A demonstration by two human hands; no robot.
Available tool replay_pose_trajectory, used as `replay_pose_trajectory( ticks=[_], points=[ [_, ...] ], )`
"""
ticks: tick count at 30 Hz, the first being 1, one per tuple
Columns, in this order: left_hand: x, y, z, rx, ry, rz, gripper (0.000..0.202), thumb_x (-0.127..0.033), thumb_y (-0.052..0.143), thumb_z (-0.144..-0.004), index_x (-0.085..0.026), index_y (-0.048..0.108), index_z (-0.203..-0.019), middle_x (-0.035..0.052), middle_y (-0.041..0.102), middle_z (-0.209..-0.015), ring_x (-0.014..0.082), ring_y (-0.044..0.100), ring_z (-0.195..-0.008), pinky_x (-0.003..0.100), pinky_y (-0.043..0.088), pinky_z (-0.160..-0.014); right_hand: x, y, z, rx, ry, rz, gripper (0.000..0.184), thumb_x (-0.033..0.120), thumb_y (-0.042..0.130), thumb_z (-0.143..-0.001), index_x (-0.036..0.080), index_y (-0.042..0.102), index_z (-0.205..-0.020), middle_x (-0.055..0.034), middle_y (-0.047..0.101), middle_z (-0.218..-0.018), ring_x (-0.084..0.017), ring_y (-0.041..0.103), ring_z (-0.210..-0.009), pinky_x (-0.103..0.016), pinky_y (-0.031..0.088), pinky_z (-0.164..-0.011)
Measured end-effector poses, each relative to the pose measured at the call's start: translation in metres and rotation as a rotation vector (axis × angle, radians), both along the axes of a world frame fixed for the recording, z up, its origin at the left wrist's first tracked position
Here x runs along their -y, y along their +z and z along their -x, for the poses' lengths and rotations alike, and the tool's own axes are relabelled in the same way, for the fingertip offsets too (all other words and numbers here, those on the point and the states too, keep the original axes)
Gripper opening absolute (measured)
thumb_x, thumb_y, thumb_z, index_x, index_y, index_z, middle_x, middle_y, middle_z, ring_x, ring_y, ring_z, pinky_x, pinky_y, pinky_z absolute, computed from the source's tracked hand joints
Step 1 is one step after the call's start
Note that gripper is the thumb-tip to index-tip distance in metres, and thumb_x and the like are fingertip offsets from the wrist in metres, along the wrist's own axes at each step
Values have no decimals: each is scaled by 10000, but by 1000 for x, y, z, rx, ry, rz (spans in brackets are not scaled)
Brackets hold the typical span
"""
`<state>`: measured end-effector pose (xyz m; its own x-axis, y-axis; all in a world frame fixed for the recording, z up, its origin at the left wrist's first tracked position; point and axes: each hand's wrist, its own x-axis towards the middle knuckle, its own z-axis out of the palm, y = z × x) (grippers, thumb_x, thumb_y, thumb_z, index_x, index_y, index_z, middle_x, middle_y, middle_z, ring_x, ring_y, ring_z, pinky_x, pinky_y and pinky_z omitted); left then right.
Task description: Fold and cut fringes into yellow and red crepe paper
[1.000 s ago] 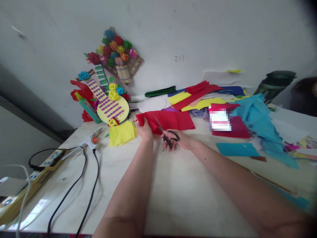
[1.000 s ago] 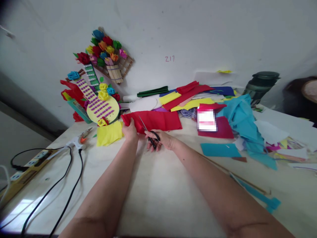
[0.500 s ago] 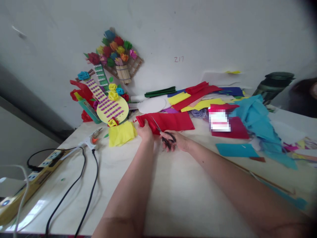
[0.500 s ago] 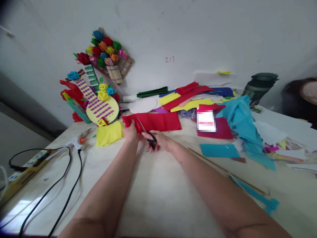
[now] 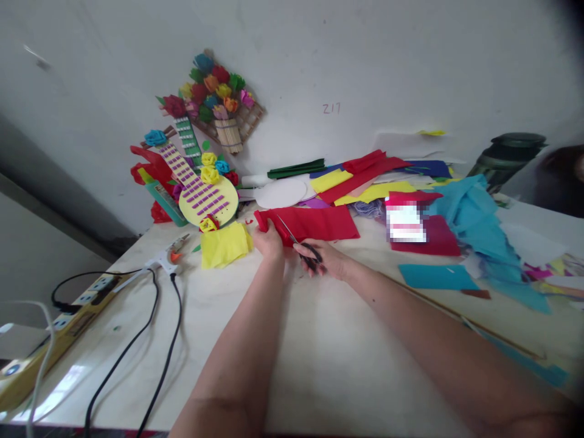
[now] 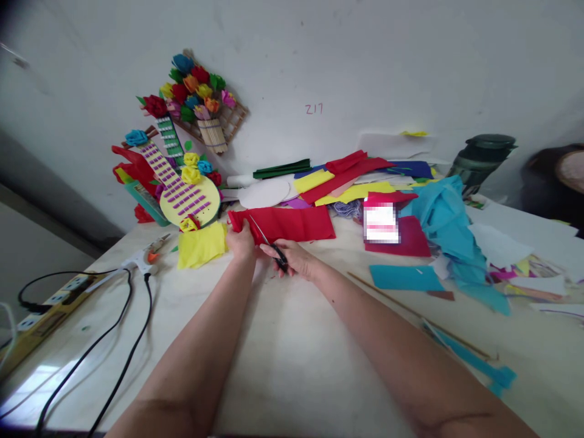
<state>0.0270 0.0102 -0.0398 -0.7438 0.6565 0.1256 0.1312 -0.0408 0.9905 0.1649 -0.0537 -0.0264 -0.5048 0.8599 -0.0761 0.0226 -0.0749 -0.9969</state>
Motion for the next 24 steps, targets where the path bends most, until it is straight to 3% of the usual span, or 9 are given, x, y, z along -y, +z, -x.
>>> replay_pose_trajectory(
  ticks=[12, 24],
  points=[
    [1, 2, 0, -31, 40, 22, 194, -341, 532, -695, -158, 570, -748, 30, 577, -661, 150, 555, -626, 300, 442, -691, -3, -3, -1, 6, -2, 4, 402, 564, 556, -671, 174, 484, -736, 51, 510, -512, -38, 425, -338, -146, 199, -261],
    [-5, -5, 3, -63, 53, 3, 229, -369, 517, -707, -164, 584, -784, 38, 588, -690, 162, 567, -653, 310, 446, -694, -2, -3, 0, 6, 4, 15, 387, 550, 565, -672, 176, 473, -705, 46, 501, -513, -39, 424, -347, -147, 205, -269]
  ],
)
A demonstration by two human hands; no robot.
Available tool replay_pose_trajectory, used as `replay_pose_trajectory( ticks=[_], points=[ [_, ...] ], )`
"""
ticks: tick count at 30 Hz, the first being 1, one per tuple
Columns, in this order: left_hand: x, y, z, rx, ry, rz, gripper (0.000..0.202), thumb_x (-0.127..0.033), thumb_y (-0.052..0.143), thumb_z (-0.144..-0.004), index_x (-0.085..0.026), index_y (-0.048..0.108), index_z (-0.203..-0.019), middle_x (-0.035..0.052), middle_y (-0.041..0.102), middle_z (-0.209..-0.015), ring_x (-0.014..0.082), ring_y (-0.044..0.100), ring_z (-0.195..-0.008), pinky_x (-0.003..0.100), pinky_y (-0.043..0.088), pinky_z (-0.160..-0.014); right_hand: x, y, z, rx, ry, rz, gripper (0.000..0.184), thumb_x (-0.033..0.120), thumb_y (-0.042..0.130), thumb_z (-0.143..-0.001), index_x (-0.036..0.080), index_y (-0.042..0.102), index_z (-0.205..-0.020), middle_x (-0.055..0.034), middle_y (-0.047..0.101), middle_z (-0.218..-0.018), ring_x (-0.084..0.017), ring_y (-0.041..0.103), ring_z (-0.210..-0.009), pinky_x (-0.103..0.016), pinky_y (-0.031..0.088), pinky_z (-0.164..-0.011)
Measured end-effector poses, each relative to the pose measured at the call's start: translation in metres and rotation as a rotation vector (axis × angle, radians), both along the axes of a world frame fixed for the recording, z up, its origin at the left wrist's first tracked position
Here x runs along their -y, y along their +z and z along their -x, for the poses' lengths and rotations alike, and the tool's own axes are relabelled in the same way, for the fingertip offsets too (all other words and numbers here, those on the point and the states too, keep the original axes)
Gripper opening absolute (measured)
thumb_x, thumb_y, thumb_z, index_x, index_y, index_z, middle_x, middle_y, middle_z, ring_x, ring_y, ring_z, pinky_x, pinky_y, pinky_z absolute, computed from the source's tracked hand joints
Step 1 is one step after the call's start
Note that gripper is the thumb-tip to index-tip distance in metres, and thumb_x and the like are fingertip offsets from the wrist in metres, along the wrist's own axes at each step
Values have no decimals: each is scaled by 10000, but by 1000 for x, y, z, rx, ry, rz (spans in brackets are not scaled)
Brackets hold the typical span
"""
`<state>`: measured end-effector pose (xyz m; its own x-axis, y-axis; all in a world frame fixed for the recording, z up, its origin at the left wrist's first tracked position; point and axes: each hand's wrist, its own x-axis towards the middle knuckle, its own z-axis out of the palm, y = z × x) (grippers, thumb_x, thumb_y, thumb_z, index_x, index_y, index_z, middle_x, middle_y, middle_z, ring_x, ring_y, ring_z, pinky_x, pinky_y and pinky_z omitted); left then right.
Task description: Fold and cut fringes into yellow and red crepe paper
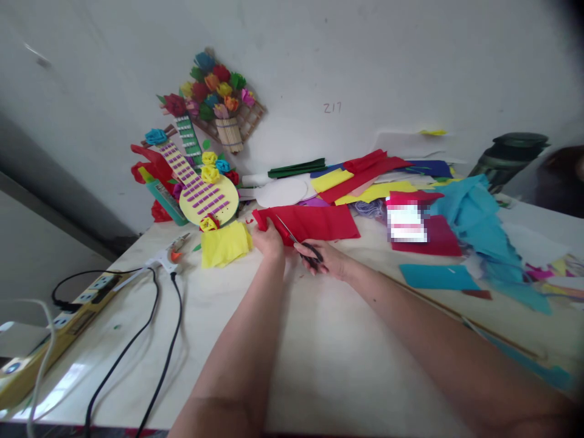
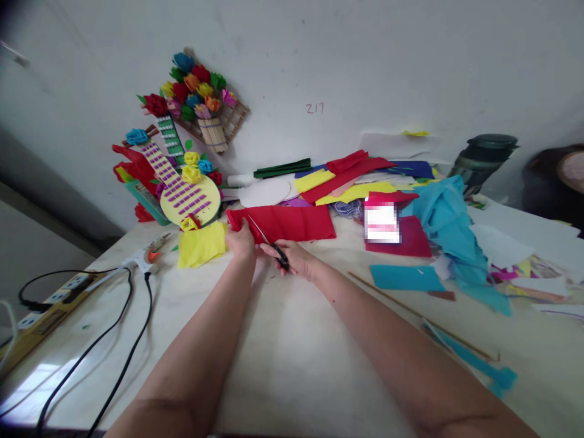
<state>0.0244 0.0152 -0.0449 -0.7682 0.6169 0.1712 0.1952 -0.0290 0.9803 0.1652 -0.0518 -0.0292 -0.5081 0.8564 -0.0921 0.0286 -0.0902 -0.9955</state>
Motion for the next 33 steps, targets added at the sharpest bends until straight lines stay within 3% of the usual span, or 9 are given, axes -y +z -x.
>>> replay_pose_trajectory(
  ticks=[12, 33],
  points=[
    [6, 6, -2, 7, -7, 1, 212, -341, 515, -713, -154, 587, -782, 40, 596, -692, 160, 571, -653, 308, 447, -692, 0, 1, 1, -29, -16, 36, 376, 531, 579, -672, 173, 472, -712, 55, 467, -492, -31, 386, -332, -152, 171, -273],
    [-2, -3, 3, 121, -50, -31, 283, -396, 520, -692, -146, 593, -805, 40, 603, -676, 161, 582, -637, 286, 454, -623, -4, -10, 2, -96, -53, -11, 351, 484, 628, -641, 158, 501, -673, 67, 441, -451, -37, 362, -318, -171, 291, -310]
  ],
)
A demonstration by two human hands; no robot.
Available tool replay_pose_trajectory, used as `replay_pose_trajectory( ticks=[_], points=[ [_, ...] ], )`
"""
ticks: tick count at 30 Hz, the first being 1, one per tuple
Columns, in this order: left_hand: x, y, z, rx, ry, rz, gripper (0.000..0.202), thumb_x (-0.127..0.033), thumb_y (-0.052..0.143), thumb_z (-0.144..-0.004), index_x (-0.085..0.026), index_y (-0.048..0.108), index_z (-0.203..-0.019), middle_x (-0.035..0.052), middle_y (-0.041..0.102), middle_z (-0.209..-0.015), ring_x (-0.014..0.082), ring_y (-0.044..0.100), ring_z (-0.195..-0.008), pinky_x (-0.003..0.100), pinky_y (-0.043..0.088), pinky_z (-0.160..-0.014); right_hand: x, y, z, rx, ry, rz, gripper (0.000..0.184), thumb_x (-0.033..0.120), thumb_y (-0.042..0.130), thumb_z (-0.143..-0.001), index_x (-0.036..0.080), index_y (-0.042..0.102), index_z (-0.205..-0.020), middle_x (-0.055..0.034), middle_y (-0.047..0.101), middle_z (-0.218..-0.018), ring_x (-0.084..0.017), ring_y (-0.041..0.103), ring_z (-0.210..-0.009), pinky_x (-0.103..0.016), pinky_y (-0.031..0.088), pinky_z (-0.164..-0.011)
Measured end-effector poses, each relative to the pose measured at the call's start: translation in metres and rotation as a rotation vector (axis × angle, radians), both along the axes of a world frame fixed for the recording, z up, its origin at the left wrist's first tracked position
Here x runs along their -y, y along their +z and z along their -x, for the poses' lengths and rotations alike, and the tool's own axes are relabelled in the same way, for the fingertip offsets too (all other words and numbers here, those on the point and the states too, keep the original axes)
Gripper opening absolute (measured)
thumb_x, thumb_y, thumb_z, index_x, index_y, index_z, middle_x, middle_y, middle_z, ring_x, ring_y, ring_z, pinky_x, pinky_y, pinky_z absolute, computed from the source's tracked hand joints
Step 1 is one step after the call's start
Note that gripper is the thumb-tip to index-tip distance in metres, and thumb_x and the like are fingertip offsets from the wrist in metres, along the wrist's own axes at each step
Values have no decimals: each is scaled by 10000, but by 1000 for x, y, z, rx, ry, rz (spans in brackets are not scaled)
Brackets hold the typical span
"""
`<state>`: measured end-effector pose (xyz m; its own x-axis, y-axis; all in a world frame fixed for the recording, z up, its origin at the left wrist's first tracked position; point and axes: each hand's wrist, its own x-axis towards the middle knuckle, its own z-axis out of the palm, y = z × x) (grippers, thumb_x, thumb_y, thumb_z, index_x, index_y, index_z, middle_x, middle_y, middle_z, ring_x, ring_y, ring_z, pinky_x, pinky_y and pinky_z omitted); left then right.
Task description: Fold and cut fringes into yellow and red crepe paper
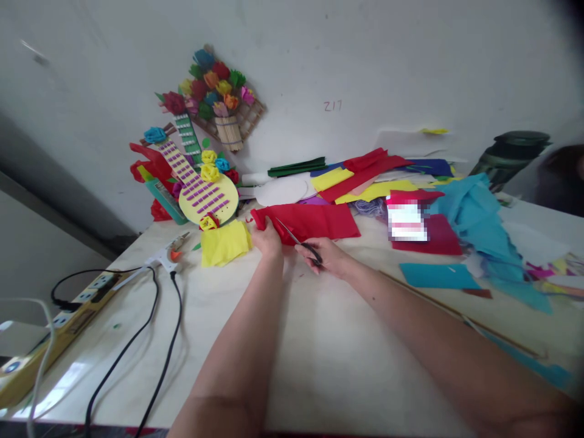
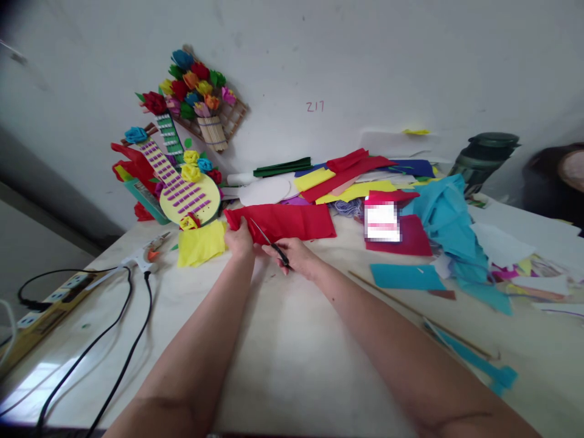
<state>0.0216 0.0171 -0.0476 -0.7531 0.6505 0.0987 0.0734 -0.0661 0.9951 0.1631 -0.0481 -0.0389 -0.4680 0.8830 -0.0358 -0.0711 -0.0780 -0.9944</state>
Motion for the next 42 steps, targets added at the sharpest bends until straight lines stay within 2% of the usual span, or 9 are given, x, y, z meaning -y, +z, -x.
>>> replay_pose_trajectory(
  ticks=[7, 12, 23, 34, 42],
  points=[
    [1, 5, -5, 35, -52, -14, 266, -375, 539, -691, -143, 581, -814, 42, 596, -676, 157, 581, -635, 282, 460, -607, 2, 8, -5, 45, 38, 23, 401, 539, 568, -674, 151, 525, -766, 39, 510, -484, -49, 430, -315, -168, 166, -265],
    [5, 8, -10, -22, -63, -26, 251, -362, 533, -698, -140, 583, -805, 39, 596, -683, 149, 572, -635, 276, 455, -617, 2, 7, -5, 41, 29, 12, 403, 549, 561, -674, 158, 508, -755, 42, 521, -488, -50, 443, -320, -162, 179, -264],
    [11, 12, -16, 4, -67, -22, 244, -359, 534, -693, -130, 594, -752, 35, 592, -644, 137, 552, -586, 253, 439, -565, 3, 10, -2, 43, -23, 17, 386, 540, 579, -662, 167, 487, -693, 61, 475, -464, -32, 391, -302, -158, 191, -267],
    [1, 0, -10, 10, -61, -13, 287, -397, 537, -676, -138, 596, -781, 32, 594, -651, 136, 555, -587, 256, 440, -580, 2, 5, 0, -35, -41, 30, 381, 525, 607, -642, 164, 509, -715, 70, 440, -459, -33, 352, -318, -170, 263, -302],
    [3, 4, -9, -25, -49, 21, 292, -417, 528, -673, -135, 585, -725, 29, 569, -618, 148, 546, -592, 279, 436, -599, -1, 0, 2, -34, -73, -6, 358, 485, 645, -616, 158, 526, -697, 77, 416, -427, -32, 330, -309, -168, 252, -286]
  ],
)
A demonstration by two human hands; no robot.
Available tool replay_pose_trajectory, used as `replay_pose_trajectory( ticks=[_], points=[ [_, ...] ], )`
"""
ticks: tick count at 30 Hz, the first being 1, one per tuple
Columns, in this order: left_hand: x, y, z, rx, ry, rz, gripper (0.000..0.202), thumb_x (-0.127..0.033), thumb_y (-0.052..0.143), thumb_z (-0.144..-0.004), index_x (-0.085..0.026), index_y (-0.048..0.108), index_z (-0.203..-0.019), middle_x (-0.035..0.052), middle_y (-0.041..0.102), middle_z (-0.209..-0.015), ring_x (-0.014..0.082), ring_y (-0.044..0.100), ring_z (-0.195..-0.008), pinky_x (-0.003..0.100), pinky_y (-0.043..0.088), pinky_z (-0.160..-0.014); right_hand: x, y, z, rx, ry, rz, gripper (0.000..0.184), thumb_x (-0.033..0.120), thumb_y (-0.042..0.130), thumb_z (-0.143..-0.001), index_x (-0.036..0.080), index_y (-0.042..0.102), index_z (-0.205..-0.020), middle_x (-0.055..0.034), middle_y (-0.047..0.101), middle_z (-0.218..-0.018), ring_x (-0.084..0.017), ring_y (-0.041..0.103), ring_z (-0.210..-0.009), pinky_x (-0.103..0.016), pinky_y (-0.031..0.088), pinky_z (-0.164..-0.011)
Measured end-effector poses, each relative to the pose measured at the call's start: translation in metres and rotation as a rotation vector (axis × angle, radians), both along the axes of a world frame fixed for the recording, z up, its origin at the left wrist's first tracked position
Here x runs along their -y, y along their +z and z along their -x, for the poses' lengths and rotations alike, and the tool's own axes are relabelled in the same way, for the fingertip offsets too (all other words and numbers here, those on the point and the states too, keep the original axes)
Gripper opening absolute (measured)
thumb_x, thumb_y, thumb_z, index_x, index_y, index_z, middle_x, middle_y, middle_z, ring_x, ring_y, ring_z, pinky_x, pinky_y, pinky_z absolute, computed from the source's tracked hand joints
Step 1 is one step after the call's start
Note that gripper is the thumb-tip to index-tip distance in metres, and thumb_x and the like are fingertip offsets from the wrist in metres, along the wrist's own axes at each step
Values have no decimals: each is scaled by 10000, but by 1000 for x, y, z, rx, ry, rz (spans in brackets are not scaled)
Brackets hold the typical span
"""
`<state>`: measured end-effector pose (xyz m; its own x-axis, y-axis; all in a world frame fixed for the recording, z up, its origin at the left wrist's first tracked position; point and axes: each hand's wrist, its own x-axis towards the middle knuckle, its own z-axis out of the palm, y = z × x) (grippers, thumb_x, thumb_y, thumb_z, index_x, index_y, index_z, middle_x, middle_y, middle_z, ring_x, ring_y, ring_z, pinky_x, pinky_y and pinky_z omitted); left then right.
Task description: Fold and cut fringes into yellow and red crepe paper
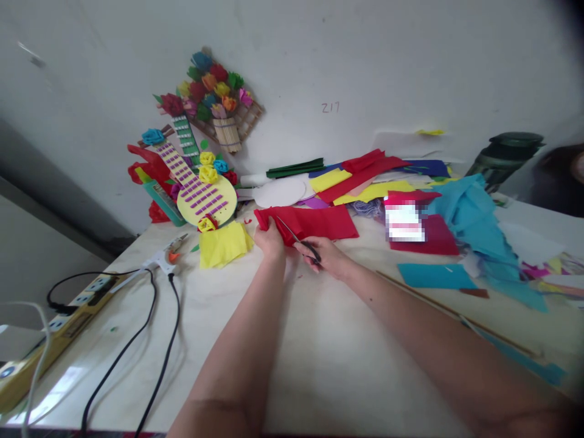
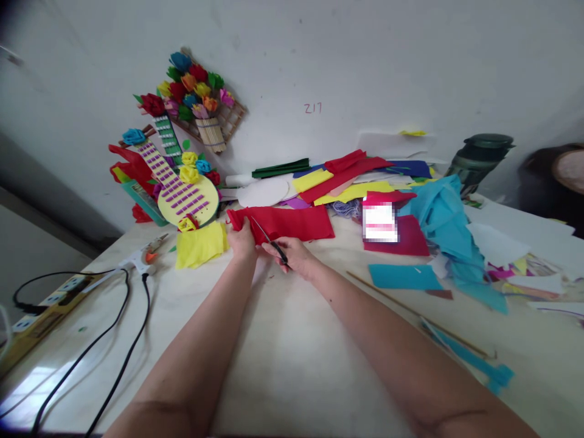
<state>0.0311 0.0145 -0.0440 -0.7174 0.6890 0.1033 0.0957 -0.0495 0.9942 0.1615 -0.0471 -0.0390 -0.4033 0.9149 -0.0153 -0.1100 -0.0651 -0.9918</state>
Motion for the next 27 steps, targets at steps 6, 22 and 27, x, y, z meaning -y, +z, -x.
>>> replay_pose_trajectory(
  ticks=[6, 22, 27],
  points=[
    [1, 1, -1, 64, -26, -4, 273, -401, 527, -674, -137, 580, -726, 34, 577, -634, 156, 561, -621, 273, 439, -584, 1, 2, 0, 3, 11, 27, 368, 488, 643, -616, 165, 516, -741, 74, 453, -438, -43, 372, -316, -171, 306, -295],
    [6, 2, -15, 136, -119, -81, 302, -372, 564, -652, -101, 606, -780, 55, 612, -682, 145, 562, -630, 248, 437, -568, -2, 3, -5, 78, 9, -31, 420, 581, 556, -656, 172, 466, -687, 35, 524, -465, -77, 497, -342, -159, 182, -257],
    [5, -1, -16, 149, -124, -75, 324, -392, 569, -645, -96, 600, -772, 59, 603, -675, 142, 547, -604, 258, 432, -562, -1, 4, -5, 75, -3, -14, 409, 565, 569, -655, 172, 458, -666, 44, 501, -451, -59, 461, -318, -158, 178, -258]
  ],
)
